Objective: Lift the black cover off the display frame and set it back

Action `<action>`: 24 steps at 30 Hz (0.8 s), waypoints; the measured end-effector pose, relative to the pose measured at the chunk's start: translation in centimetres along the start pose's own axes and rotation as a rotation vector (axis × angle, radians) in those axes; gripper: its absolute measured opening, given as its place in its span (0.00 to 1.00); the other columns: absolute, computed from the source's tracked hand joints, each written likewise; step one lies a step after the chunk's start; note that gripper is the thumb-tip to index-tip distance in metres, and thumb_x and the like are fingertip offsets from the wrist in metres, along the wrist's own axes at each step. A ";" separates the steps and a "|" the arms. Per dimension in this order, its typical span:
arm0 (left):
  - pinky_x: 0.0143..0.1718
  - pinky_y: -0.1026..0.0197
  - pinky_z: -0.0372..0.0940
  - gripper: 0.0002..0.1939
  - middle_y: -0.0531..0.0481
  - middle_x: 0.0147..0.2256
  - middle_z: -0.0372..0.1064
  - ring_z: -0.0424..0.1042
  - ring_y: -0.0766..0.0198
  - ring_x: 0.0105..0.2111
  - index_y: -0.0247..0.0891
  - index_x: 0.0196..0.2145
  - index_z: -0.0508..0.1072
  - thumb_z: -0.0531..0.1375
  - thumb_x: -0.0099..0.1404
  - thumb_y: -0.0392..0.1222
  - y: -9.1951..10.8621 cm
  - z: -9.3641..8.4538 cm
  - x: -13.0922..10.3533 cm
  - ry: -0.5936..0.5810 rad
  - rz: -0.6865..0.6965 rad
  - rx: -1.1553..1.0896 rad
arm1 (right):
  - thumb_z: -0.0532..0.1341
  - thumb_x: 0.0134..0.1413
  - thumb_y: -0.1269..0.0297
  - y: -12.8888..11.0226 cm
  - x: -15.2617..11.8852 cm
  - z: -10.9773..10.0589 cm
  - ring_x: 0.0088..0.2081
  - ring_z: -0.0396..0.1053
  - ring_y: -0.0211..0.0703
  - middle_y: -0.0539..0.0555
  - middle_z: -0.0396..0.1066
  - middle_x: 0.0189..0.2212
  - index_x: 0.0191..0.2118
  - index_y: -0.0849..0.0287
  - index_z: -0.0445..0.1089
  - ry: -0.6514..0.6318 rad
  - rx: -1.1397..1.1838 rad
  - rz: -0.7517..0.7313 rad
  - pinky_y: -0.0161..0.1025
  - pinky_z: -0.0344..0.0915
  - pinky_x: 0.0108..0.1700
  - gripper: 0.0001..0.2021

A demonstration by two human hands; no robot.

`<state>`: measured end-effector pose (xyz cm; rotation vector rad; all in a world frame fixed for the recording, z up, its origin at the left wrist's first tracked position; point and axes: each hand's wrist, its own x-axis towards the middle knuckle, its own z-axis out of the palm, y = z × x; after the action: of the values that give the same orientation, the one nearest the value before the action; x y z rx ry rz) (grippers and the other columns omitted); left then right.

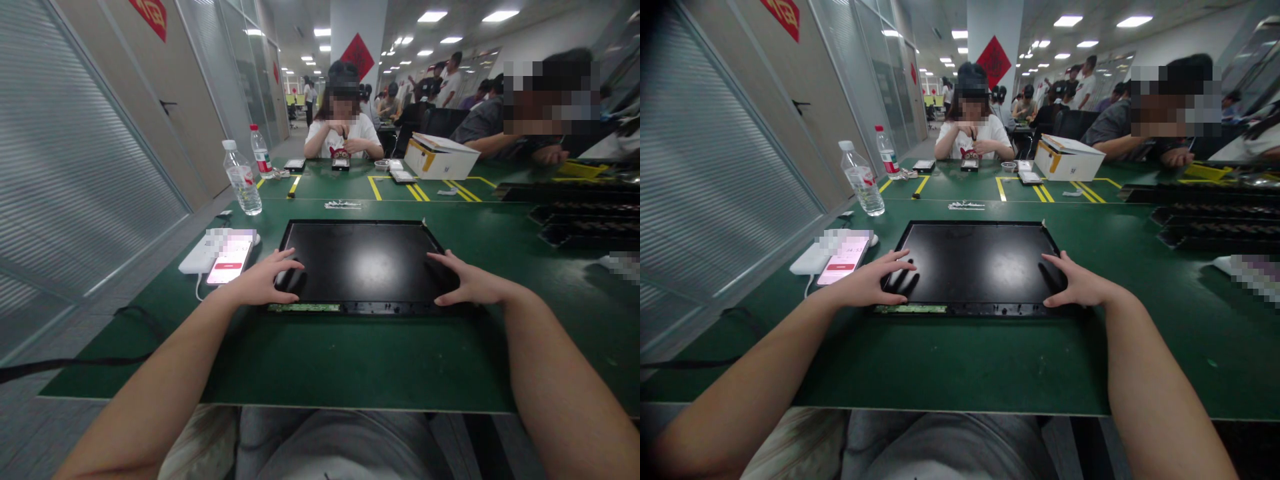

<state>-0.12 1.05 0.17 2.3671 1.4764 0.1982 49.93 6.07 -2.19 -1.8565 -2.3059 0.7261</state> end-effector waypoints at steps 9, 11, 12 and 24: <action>0.67 0.40 0.56 0.29 0.34 0.67 0.60 0.61 0.39 0.67 0.37 0.57 0.75 0.55 0.67 0.58 -2.1 0.2 0.7 0.176 -0.154 0.011 | 0.60 0.53 0.41 0.9 1.9 0.4 0.57 0.71 0.64 0.63 0.75 0.54 0.57 0.55 0.73 0.327 0.154 0.129 0.57 0.69 0.58 0.32; 0.65 0.41 0.59 0.27 0.35 0.64 0.65 0.64 0.39 0.64 0.37 0.55 0.77 0.55 0.67 0.54 -2.6 0.2 0.9 0.210 -0.186 0.060 | 0.61 0.52 0.45 1.4 2.4 0.4 0.50 0.75 0.64 0.62 0.78 0.46 0.52 0.56 0.76 0.352 0.116 0.170 0.57 0.72 0.52 0.27; 0.65 0.41 0.60 0.25 0.35 0.62 0.67 0.65 0.40 0.63 0.37 0.54 0.78 0.55 0.66 0.53 -2.8 0.2 0.9 0.222 -0.194 0.079 | 0.60 0.52 0.47 1.6 2.5 0.4 0.46 0.76 0.63 0.62 0.79 0.43 0.51 0.56 0.77 0.356 0.106 0.185 0.57 0.73 0.50 0.25; 0.59 0.44 0.66 0.23 0.37 0.54 0.75 0.73 0.43 0.54 0.37 0.53 0.80 0.53 0.68 0.46 -2.2 0.5 1.3 0.220 -0.204 0.176 | 0.56 0.52 0.59 1.9 3.0 0.6 0.37 0.77 0.56 0.58 0.78 0.32 0.50 0.57 0.80 0.348 0.000 0.240 0.51 0.72 0.44 0.23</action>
<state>-1.28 2.96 -1.21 2.3685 1.8972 0.2966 50.65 8.96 -4.16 -2.0877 -1.8942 0.3830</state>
